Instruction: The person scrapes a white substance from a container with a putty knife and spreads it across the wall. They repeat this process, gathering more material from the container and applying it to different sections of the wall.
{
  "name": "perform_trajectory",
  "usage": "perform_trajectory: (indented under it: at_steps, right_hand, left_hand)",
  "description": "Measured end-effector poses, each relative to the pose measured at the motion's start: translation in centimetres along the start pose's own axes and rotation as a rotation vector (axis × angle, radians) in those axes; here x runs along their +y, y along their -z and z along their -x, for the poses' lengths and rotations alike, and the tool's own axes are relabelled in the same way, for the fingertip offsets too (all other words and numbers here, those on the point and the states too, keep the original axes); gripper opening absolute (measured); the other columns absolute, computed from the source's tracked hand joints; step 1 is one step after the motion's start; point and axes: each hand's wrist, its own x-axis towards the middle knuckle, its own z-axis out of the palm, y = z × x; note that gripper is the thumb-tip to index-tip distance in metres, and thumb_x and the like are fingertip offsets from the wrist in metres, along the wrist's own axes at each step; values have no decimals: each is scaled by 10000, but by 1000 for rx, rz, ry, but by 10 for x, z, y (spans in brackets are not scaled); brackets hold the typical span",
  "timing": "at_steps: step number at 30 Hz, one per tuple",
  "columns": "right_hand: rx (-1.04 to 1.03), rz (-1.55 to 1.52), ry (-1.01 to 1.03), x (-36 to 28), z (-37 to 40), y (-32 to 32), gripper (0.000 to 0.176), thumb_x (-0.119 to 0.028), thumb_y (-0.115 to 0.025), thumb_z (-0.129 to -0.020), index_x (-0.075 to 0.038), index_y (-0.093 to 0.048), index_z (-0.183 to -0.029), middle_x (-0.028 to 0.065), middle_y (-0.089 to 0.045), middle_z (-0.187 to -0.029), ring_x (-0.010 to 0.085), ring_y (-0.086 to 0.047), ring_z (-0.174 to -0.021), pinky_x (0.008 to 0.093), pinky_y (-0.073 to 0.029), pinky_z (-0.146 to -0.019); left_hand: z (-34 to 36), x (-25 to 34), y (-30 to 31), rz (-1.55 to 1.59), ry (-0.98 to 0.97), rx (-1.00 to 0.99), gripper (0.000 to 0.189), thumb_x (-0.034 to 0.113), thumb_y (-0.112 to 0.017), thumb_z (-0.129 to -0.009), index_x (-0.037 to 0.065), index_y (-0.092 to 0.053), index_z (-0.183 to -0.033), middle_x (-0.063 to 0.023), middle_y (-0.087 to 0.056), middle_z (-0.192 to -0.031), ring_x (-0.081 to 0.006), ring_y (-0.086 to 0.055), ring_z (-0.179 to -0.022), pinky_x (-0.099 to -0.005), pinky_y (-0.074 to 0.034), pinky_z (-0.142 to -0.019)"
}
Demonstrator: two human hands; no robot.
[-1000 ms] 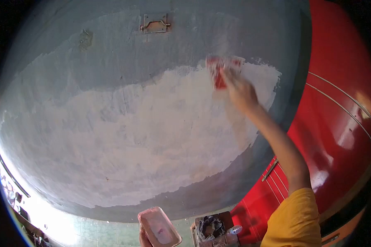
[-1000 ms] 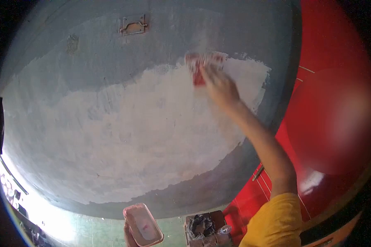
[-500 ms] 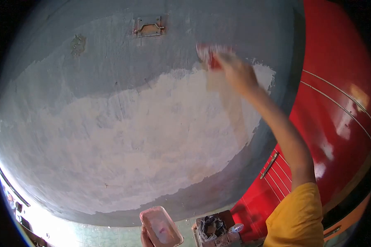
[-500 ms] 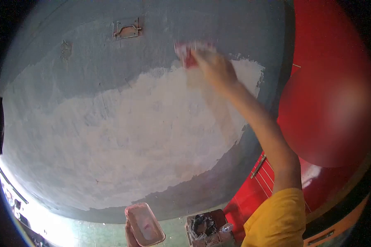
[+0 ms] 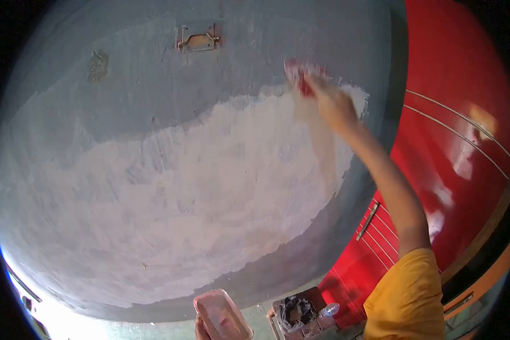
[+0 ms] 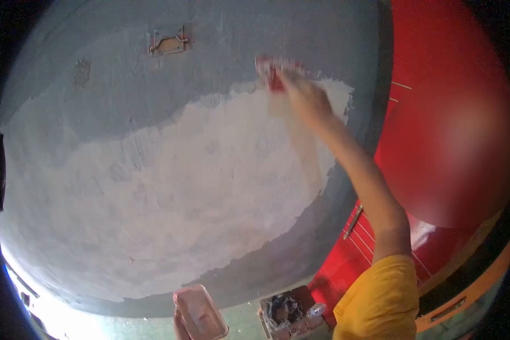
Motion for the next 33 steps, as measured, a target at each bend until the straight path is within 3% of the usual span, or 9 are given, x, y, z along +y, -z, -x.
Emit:
perform_trajectory:
  at_steps: [1,4,9,12,17,22,26,28,33]
  right_hand:
    - [117,-92,150,-2,37,-12,428,-104,-484,-988,-205,-596,-1389,198,-692,-1225,351,-702,-1065,464,-557,-900]
    - [-72,-92,95,-23,81,14,425,-98,-497,-984,-173,-591,-1391,194,-692,-1230,350,-689,-1108,451,-553,-937]
    - [-202,-72,-243,14,-39,74,495,-66,-523,-963,-154,-533,-1450,195,-660,-1294,339,-653,-1180,467,-532,-998]
    - [133,-75,0,56,-73,38,549,-44,-508,-957,-149,-486,-1495,200,-605,-1384,348,-606,-1254,463,-519,-1021]
    - [97,-126,160,33,31,-32,597,-22,-506,-939,-108,-445,-1527,172,-533,-1488,375,-561,-1312,441,-498,-1065]
    - [-80,-223,144,13,74,25,443,-66,-533,-954,-153,-615,-1381,167,-689,-1260,321,-700,-1093,425,-574,-904]
    - [-76,-34,-128,38,-55,97,318,-188,-503,-999,-233,-704,-1241,140,-731,-1121,333,-714,-978,452,-577,-815]
    - [97,-1,-27,79,-101,66,330,-197,-512,-997,-231,-686,-1275,135,-723,-1141,360,-699,-992,449,-570,-848]
    - [-120,-13,77,65,-18,22,369,-169,-484,-999,-195,-625,-1340,192,-710,-1160,359,-702,-1031,476,-569,-862]
  left_hand:
    - [1,0,1,-2,4,-4,672,572,-487,-1014,86,-442,-1477,-110,-566,-1347,-276,-591,-1188,-455,-526,-983]
    - [6,-2,0,-4,13,-18,666,570,-485,-1016,86,-447,-1472,-108,-568,-1341,-272,-593,-1183,-453,-526,-980]
    - [10,-12,-18,-16,-8,-19,656,567,-481,-1018,87,-454,-1465,-104,-572,-1330,-266,-596,-1175,-449,-526,-975]
    - [15,-26,-34,-14,-20,-5,650,565,-479,-1020,87,-458,-1460,-101,-575,-1324,-263,-597,-1170,-446,-527,-972]
    - [31,-53,-60,0,-57,25,641,562,-475,-1022,87,-466,-1453,-97,-579,-1314,-257,-600,-1161,-442,-527,-966]
    - [53,-76,-76,12,-66,31,631,559,-472,-1025,88,-473,-1445,-93,-583,-1303,-251,-603,-1153,-438,-528,-961]
    - [65,-90,-90,7,-82,46,624,557,-469,-1027,88,-479,-1439,-90,-586,-1295,-246,-605,-1146,-435,-528,-957]
    - [69,-95,-96,6,-87,56,620,556,-468,-1028,88,-482,-1436,-88,-588,-1291,-244,-606,-1143,-433,-528,-954]
    - [77,-97,-100,-2,-100,75,612,553,-464,-1030,88,-489,-1428,-84,-592,-1280,-238,-609,-1134,-429,-529,-949]
